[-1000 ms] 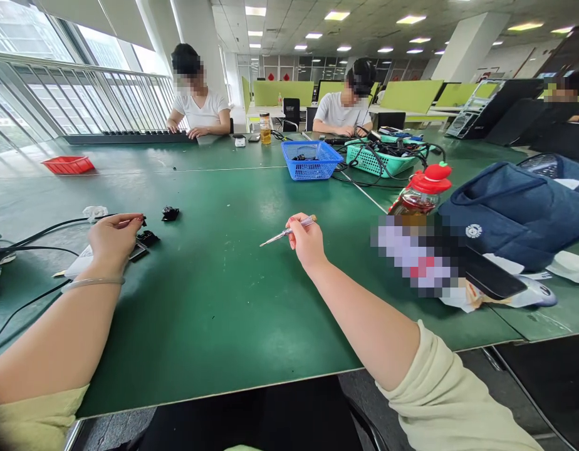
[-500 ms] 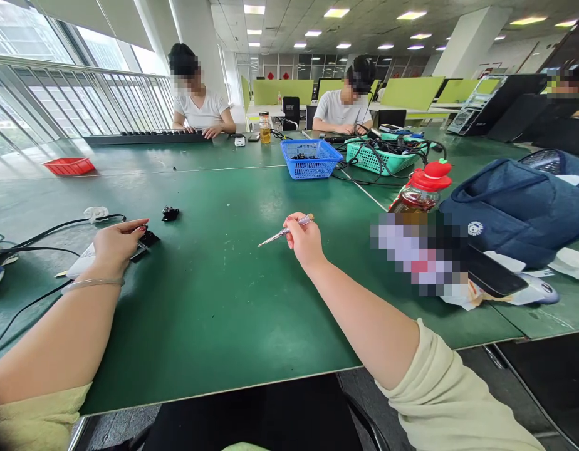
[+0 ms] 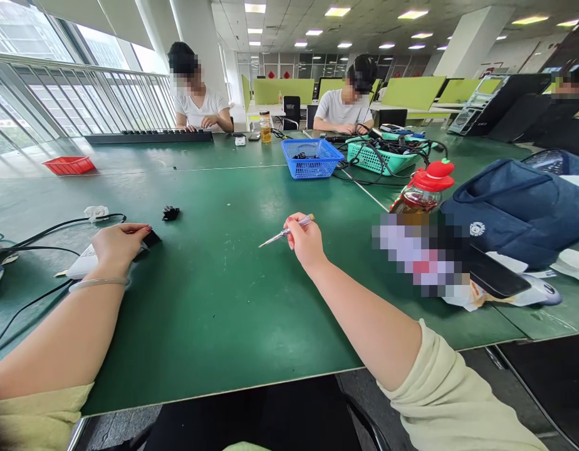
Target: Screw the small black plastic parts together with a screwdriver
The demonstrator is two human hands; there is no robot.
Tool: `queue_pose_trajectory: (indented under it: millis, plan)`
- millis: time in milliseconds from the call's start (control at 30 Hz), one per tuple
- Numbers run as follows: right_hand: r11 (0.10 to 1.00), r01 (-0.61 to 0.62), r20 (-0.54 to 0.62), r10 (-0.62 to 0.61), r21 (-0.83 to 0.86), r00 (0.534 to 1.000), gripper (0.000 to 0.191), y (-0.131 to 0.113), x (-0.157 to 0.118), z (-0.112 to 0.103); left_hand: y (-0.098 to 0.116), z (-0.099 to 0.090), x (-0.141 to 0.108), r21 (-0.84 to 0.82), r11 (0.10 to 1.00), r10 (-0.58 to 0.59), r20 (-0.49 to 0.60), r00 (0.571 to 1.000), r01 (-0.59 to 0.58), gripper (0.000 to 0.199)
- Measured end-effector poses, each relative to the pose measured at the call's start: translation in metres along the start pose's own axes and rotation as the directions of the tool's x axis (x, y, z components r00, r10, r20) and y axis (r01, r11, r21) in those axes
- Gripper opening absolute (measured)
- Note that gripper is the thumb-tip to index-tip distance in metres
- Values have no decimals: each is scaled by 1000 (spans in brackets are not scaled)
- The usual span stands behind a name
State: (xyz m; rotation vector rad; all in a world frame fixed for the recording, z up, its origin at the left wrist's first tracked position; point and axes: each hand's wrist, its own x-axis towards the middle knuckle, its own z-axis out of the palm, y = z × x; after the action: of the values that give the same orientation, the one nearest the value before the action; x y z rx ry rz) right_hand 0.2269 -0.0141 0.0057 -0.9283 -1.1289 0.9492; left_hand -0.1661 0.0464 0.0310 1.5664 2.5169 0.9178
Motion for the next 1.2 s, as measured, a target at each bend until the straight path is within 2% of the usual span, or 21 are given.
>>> queue_pose_trajectory:
  millis: [267, 533, 900, 1200]
  plan:
    - [1000, 1, 1, -1, 17, 1000, 23, 2, 0, -1, 6, -4, -8, -72, 996, -49, 13, 999, 50, 20]
    - [1000, 1, 4, -1, 13, 1000, 24, 3, 1, -2, -1, 1, -4, -147, 988, -33, 48, 998, 40, 23]
    - [1000, -17, 3, 17, 4, 1000, 24, 0, 0, -1, -1, 4, 0, -228, 973, -2, 76, 997, 19, 3]
    - [1000, -6, 13, 6, -4, 1000, 25, 1, 0, -1, 3, -2, -2, -144, 990, 10, 82, 997, 1, 24]
